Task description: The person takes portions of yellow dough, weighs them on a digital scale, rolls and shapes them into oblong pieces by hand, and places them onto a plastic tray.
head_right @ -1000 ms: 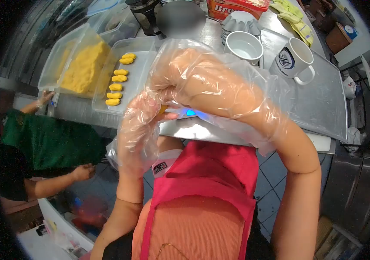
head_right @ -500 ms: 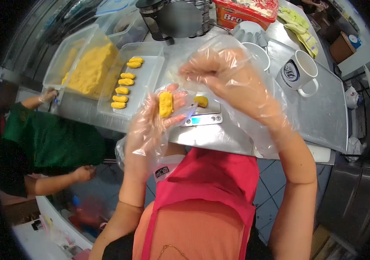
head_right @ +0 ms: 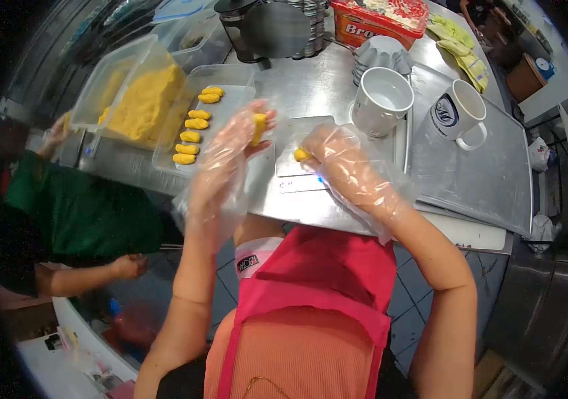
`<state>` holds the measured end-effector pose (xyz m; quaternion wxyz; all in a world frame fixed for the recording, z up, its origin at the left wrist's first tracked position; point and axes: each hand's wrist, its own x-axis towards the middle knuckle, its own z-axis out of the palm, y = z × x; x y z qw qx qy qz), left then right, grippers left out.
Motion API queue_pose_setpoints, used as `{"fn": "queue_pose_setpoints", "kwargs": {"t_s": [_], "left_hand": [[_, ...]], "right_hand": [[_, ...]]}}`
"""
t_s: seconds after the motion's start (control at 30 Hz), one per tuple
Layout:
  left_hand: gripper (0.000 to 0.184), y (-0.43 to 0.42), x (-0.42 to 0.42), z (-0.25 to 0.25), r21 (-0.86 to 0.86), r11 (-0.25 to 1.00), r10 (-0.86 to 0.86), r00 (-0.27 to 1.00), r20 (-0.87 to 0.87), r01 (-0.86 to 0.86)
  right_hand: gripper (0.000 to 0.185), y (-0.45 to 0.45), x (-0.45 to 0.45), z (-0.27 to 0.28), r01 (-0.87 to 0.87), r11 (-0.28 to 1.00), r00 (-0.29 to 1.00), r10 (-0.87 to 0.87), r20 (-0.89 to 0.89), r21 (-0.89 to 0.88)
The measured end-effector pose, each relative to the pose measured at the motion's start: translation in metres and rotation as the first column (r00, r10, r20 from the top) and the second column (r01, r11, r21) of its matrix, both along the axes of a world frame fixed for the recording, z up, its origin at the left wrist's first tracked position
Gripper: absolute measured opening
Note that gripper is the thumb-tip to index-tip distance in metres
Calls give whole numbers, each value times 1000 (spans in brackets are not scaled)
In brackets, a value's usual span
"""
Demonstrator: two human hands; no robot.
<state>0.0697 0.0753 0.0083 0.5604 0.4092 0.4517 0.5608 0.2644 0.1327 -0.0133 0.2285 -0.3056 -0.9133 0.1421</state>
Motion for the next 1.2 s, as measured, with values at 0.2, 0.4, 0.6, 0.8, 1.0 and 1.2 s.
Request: {"fn": "queue_pose_setpoints", "kwargs": {"t_s": [0.2, 0.4, 0.6, 0.8, 1.0, 1.2], "left_hand": [[44, -2, 32, 10, -142, 990, -26, 1000, -3, 26], [48, 1, 8, 11, 147, 988, -1, 962, -273, 43], [48, -21, 19, 49, 208, 950, 244, 969, -30, -233], [48, -30, 19, 43, 142, 978, 147, 987, 69, -156], [48, -32, 9, 35, 134, 977, 157, 985, 73, -166], [50, -35, 9, 34, 142, 980, 125, 987, 100, -138]], "right_hand": [[32, 2, 49, 48, 229, 952, 966, -248, -71, -201], [31, 3, 72, 67, 226, 913, 908, -324, -266, -340], [28, -5, 56, 92, 167, 931, 892, -283, -353, -324], [29, -6, 37, 87, 111, 935, 913, -229, -336, -336], [29, -6, 27, 89, 102, 932, 932, -213, -295, -348], [28, -6, 16, 87, 70, 940, 926, -186, -329, -334]]}}
